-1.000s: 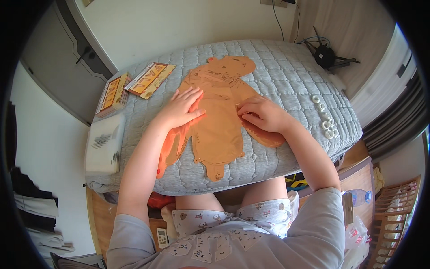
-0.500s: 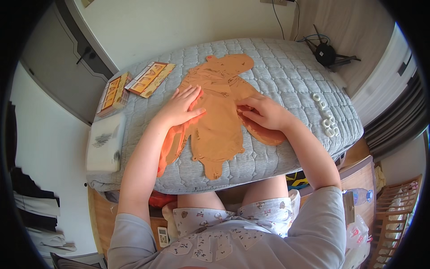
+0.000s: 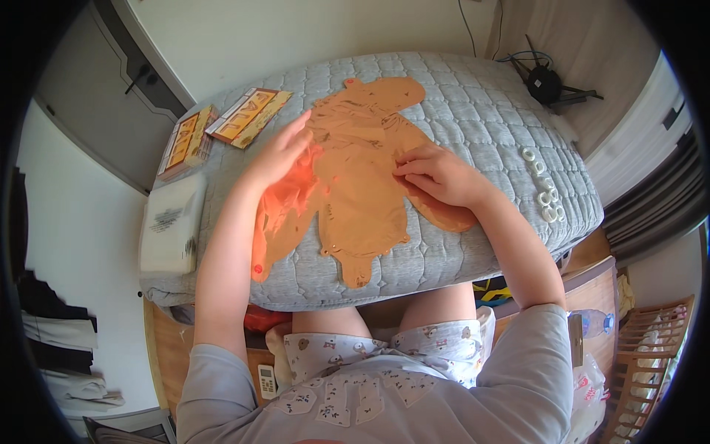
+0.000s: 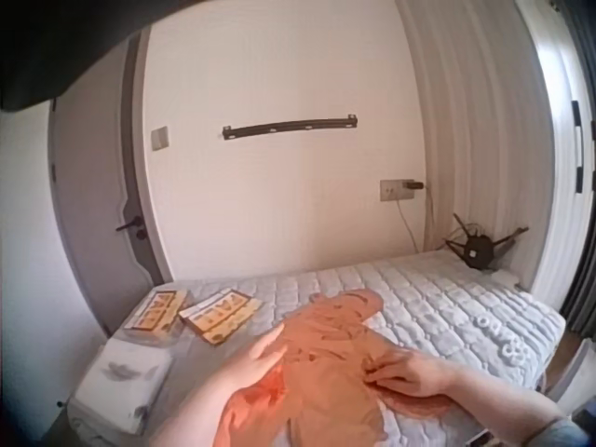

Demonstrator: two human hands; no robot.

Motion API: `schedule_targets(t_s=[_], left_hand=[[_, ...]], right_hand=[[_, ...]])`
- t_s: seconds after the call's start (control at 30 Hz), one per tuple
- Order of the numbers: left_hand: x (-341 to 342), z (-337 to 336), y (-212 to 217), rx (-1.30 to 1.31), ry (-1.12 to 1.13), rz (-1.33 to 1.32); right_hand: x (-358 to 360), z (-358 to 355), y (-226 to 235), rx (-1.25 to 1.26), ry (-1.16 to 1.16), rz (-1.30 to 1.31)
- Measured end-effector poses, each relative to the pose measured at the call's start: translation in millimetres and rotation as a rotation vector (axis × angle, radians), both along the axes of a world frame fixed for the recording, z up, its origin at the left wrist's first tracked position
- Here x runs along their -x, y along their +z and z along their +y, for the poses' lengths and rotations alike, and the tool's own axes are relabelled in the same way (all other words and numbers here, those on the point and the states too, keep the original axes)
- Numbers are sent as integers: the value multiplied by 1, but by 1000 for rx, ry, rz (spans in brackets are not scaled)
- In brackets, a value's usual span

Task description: Folding a gold-colored metallic decoration and placing it into a clear plastic sleeve with a cardboard backing.

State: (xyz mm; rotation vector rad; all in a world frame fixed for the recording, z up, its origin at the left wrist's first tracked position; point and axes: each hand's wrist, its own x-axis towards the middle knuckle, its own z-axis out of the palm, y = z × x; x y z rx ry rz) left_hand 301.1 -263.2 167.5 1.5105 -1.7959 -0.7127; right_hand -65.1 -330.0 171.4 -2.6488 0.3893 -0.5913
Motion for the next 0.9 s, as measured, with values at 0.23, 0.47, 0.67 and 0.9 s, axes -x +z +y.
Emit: schedule_targets(t_s=[0.23, 0.47, 0.67, 0.9], left_hand=[[-22, 27, 27, -260, 39, 53], [-2, 22, 13, 12, 43, -380], [19, 22, 3, 30, -9, -561], [12, 16, 1, 30, -44, -465]], right_hand=[[-1, -4, 1, -11, 18, 21], [-2, -1, 3, 15, 22, 37], [-2, 1, 3, 19, 18, 37], [1, -5, 2, -4, 38, 25]])
